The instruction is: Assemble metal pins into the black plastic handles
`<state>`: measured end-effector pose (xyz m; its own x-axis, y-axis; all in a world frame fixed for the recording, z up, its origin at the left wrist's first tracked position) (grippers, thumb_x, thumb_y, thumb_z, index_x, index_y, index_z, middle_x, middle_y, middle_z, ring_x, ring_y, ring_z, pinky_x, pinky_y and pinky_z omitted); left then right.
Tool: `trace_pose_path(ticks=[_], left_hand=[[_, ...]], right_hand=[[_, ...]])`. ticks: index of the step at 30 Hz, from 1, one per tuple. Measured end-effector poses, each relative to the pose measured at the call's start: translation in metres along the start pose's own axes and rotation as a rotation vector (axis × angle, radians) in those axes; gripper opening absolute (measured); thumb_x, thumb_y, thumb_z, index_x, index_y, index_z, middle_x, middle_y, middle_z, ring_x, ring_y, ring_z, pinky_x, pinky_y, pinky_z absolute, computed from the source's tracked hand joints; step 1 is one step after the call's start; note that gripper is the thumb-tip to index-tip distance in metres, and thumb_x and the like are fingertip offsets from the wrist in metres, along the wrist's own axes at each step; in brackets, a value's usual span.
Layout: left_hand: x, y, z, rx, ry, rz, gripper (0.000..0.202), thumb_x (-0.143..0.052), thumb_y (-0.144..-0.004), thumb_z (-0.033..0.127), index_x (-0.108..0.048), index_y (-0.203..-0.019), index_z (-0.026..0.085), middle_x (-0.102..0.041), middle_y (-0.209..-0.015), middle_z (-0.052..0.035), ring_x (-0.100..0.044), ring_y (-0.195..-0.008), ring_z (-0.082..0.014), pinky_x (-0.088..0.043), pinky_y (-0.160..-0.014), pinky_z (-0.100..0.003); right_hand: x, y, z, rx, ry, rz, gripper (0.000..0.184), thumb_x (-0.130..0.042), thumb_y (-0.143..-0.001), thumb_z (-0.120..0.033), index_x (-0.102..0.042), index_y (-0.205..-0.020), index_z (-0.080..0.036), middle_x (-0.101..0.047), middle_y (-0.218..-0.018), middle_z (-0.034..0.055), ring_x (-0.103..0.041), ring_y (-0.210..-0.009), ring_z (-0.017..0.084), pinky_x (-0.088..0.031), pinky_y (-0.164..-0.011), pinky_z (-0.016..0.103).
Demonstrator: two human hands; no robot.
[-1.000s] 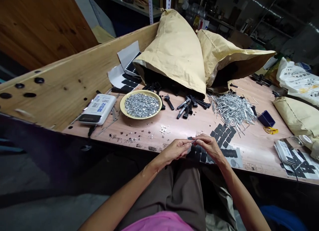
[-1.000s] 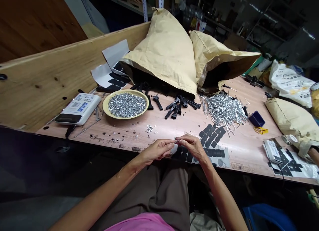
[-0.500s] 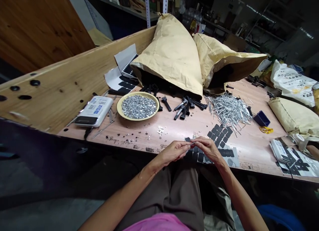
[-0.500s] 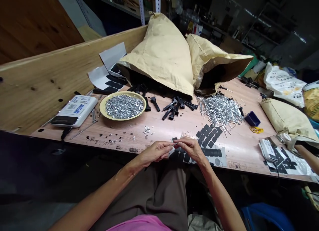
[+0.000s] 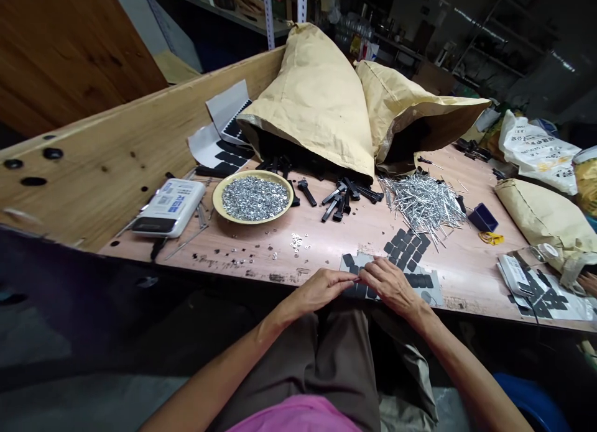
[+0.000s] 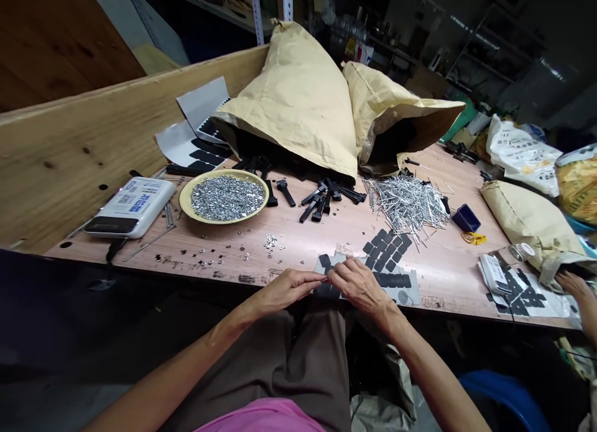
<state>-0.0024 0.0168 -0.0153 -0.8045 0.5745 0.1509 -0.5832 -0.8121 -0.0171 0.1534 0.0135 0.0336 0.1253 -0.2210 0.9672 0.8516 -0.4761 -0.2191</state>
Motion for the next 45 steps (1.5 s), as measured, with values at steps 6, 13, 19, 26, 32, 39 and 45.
trace_pose_path(ticks=[6, 13, 19, 26, 32, 39, 45], left_hand=[[-0.007, 0.004, 0.007, -0.219, -0.583, 0.143, 0.030, -0.041, -0.089, 0.016, -0.067, -0.104, 0.019, -0.072, -0.086, -0.0050, -0.066, -0.074, -0.0153, -0.048, -0.065, -0.021], [-0.006, 0.006, 0.002, -0.251, -0.663, 0.294, 0.036, -0.040, -0.085, 0.009, -0.066, -0.109, 0.019, -0.068, -0.073, -0.0069, -0.064, -0.066, -0.0168, -0.048, -0.062, -0.024], [-0.002, -0.002, 0.001, 0.027, 0.053, 0.317, 0.034, -0.046, -0.084, 0.037, -0.071, -0.097, 0.017, -0.060, -0.062, -0.0015, -0.051, -0.054, -0.0129, -0.044, -0.055, -0.022], [0.000, -0.003, -0.005, 0.115, 0.216, 0.287, 0.043, -0.050, -0.080, 0.045, -0.071, -0.097, 0.012, -0.049, -0.055, 0.0020, -0.042, -0.051, -0.0100, -0.041, -0.051, -0.021], [-0.001, 0.001, -0.001, 0.051, 0.085, 0.311, 0.030, -0.050, -0.080, 0.035, -0.073, -0.092, 0.019, -0.070, -0.076, -0.0040, -0.062, -0.069, -0.0172, -0.049, -0.068, -0.026], [-0.005, 0.002, 0.002, 0.061, 0.106, 0.346, 0.025, -0.053, -0.078, 0.034, -0.072, -0.089, 0.022, -0.072, -0.079, -0.0039, -0.065, -0.072, -0.0189, -0.048, -0.069, -0.026], [-0.009, -0.005, 0.002, 0.211, 0.715, 0.393, 0.040, -0.067, -0.066, 0.052, -0.069, -0.081, 0.015, -0.068, -0.075, -0.0044, -0.062, -0.074, -0.0163, -0.047, -0.068, -0.026]], right_hand=[[-0.008, 0.002, 0.002, -0.047, -0.003, -0.032, 0.039, -0.021, -0.098, -0.019, -0.057, -0.081, -0.015, -0.056, -0.069, 0.0064, -0.046, -0.064, 0.018, -0.040, -0.062, 0.031], [-0.014, -0.006, 0.002, -0.564, -0.659, -0.172, 0.049, -0.016, -0.098, -0.039, -0.050, -0.069, -0.019, -0.051, -0.060, -0.0007, -0.048, -0.055, 0.012, -0.038, -0.056, 0.023], [-0.007, -0.009, 0.015, -0.782, -0.471, -0.211, 0.041, -0.030, -0.094, -0.048, -0.061, -0.094, -0.021, -0.062, -0.081, 0.0033, -0.058, -0.068, 0.016, -0.040, -0.059, 0.026], [0.000, -0.015, 0.022, -0.422, -0.632, 0.059, 0.036, -0.035, -0.095, -0.041, -0.064, -0.101, -0.022, -0.066, -0.091, 0.0074, -0.063, -0.084, 0.017, -0.046, -0.072, 0.027], [-0.004, -0.018, 0.011, -0.276, -0.285, -0.017, 0.035, -0.030, -0.098, -0.035, -0.060, -0.092, -0.017, -0.066, -0.085, 0.0074, -0.058, -0.079, 0.017, -0.038, -0.079, 0.033], [-0.005, -0.014, 0.011, -0.373, -0.079, -0.077, 0.040, -0.028, -0.097, -0.032, -0.052, -0.068, -0.020, -0.057, -0.064, 0.0020, -0.049, -0.063, 0.015, -0.032, -0.081, 0.036], [-0.002, 0.005, 0.000, -0.859, -0.461, 0.090, 0.033, -0.033, -0.094, -0.042, -0.051, -0.077, -0.021, -0.058, -0.073, 0.0025, -0.053, -0.067, 0.016, -0.042, -0.067, 0.029]])
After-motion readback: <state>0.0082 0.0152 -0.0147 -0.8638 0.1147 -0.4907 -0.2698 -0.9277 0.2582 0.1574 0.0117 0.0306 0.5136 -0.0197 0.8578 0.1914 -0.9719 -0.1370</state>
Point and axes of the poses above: each hand's wrist, its own y-axis away from the middle knuckle, its own x-axis out of the back of the hand, z = x × y, the point moved 3 cm from there along -y, towards the middle knuckle
